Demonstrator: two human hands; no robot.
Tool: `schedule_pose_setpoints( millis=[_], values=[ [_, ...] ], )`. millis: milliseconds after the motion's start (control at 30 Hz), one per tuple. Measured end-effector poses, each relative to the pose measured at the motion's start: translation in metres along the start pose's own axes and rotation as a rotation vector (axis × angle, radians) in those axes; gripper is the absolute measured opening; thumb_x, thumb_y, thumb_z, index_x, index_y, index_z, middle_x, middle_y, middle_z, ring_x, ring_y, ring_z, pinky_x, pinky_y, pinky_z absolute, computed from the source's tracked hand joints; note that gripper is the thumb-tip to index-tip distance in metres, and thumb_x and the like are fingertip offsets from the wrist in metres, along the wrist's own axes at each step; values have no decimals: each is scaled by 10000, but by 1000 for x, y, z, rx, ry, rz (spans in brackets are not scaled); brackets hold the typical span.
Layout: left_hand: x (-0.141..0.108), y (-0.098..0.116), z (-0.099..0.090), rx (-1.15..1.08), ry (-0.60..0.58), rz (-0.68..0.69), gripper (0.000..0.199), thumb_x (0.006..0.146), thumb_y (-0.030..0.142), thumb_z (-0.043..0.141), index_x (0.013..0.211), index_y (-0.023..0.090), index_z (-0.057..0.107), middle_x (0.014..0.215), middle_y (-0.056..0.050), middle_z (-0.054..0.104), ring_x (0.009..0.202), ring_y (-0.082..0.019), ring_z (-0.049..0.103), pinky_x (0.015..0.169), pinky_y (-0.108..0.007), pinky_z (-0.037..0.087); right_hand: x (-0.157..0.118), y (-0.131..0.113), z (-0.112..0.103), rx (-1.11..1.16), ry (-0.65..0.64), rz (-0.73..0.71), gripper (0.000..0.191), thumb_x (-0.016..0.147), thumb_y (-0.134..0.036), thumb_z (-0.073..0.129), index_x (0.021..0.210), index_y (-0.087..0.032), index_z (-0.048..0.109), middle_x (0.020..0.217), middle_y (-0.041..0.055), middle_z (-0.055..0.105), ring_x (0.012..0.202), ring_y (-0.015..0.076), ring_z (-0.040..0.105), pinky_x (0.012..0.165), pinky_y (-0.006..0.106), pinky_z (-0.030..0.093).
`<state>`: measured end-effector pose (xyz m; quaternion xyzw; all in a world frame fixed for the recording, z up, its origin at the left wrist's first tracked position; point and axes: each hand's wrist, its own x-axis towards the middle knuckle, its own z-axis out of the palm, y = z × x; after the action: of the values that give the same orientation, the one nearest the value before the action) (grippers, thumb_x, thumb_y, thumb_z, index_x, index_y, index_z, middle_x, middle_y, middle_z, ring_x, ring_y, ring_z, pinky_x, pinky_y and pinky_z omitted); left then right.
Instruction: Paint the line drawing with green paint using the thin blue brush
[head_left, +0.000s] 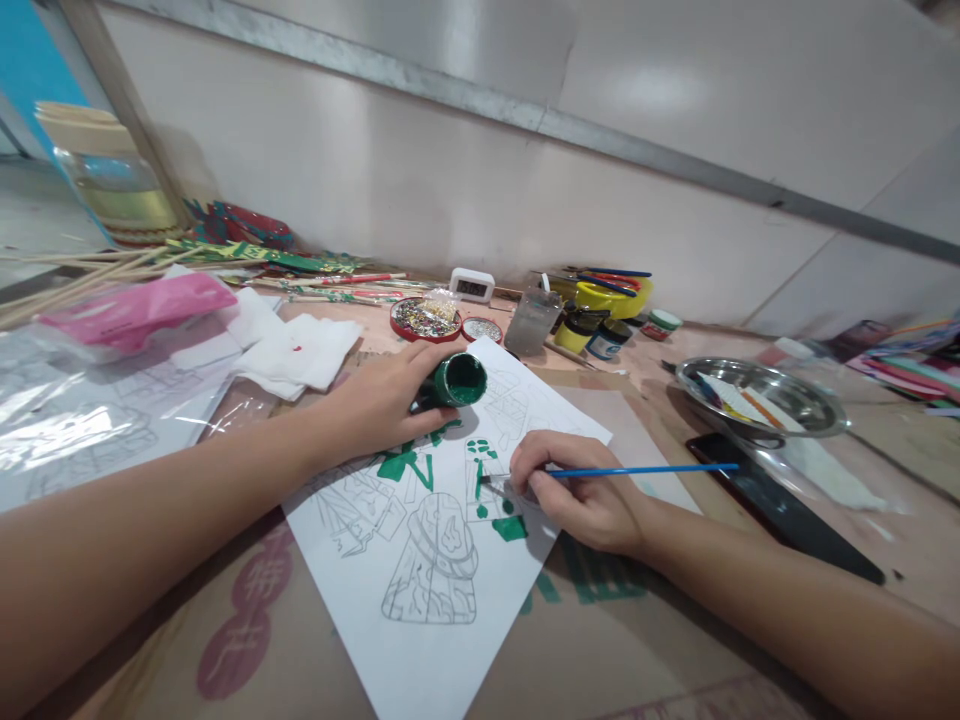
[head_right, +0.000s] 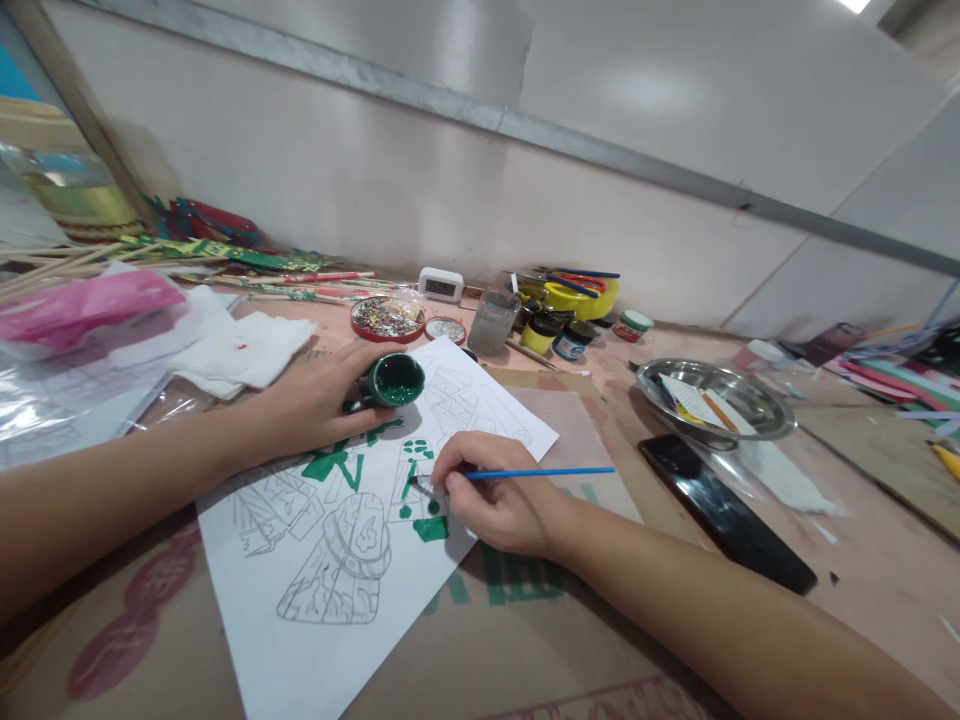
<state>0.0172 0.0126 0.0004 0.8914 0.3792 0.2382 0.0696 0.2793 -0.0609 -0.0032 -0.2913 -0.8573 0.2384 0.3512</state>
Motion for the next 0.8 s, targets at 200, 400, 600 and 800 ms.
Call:
schedule_pose_setpoints(
  millis=[200, 400, 600, 800],
  values=[
    [0, 0, 0, 3, 4, 2, 681, 928, 445, 634, 1523, 234, 379, 1421, -130, 590, 1222, -324, 626, 992, -449, 508, 0, -2, -1, 42, -79, -62, 184, 801, -89, 468, 771, -184, 622, 686, 26, 671, 578, 137, 609, 556, 243, 503],
    [0, 1, -1, 2, -1, 3, 675, 930, 432, 636, 1523, 239, 376, 1445, -131, 572, 1239, -324, 619, 994, -444, 507, -1, -1, -1, 51, -60, -44, 188, 806, -84, 472, 785, -180, 633, 706, 31, 673, 581, 138, 608, 559, 245, 503],
    [0, 1, -1, 4, 0, -1, 675, 930, 446, 637, 1521, 239, 382, 1425, -131, 586, 1218, -325, 629, 990, -449, 508, 0, -1, -1, 26, -45, -22, 189, 817, -87, 473, 778, -182, 632, 694, 23, 667, 579, 134, 604, 551, 239, 498],
    [0, 1, -1, 4, 1, 9, 674, 927, 425, 642, 1518, 233, 381, 1421, -134, 591, 1224, -316, 623, 997, -440, 505, 0, -3, -2, 68, -110, -93, 193, 806, -73, 474, 783, -184, 630, 712, 32, 683, 616, 142, 631, 587, 251, 525]
  ],
)
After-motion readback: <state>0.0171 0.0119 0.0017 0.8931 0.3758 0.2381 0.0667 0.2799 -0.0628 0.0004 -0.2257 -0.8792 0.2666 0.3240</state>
